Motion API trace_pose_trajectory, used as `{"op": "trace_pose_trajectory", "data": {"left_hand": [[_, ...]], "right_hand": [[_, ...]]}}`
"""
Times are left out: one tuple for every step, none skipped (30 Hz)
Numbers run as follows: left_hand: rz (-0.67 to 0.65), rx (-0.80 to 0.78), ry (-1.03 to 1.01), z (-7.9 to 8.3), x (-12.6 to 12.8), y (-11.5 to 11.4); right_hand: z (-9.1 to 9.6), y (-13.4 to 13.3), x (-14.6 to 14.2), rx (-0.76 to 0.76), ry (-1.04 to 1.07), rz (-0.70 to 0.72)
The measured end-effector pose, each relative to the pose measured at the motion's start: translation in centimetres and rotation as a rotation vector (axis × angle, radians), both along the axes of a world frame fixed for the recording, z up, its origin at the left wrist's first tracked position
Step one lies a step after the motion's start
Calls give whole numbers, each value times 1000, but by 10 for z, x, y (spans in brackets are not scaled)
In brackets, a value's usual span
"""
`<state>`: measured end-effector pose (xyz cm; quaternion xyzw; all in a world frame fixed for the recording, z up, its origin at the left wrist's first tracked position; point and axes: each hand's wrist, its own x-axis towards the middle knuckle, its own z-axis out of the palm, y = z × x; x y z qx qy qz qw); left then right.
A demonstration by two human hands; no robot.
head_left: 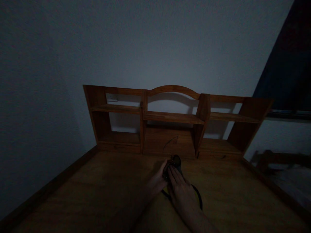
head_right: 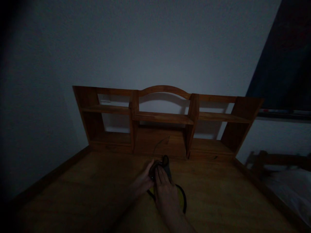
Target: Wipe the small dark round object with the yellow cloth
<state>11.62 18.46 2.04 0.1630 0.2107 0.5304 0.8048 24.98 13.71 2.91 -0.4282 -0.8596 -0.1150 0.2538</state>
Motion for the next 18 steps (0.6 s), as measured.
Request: {"op": "trace_pose_trajectory", "data": {"left_hand": [[12,4,14,1,1,-1],[21,12,26,3,2,-2],[23,18,33,4,4,-2],[22,28,38,6,5,-4],[29,52,45,7,6,-5],[43,89,59,9,7,-7],[61,135,81,10,7,-9],[76,189,112,12,8,-11],[94,240,149,13,8,-14],[104,278,186,15,8,-16],[108,298,222,16,8,-18],[106,304,257,16,8,-20],[108,307,289,17,8,-21],[115,310,313,17,8,-22],[122,316,327,16,7,-22],[123,317,335,15,7,-21],[123,313,334,13,7,-20],[123,310,324,11,7,-19]], "right_hand": [[0,-1,-1,-5,2,-13],[-1,-2,-1,-12,5,-27],[-1,-3,-2,-19,9,-40],[-1,-4,-2,-29,17,-49],[-1,-5,-2,-38,30,-51],[0,-7,-2,-49,49,-47],[2,-8,-2,-67,70,-34],[3,-9,-1,-89,93,-10],[5,-10,0,-114,117,18],[8,-11,2,-146,142,49],[10,-12,4,-177,169,74],[12,-12,5,-211,195,92],[14,-13,7,-242,221,103],[16,-13,8,-267,246,112],[18,-13,9,-289,270,123],[19,-13,10,-310,294,140],[20,-12,11,-332,315,162],[21,-12,11,-356,333,184]]}}
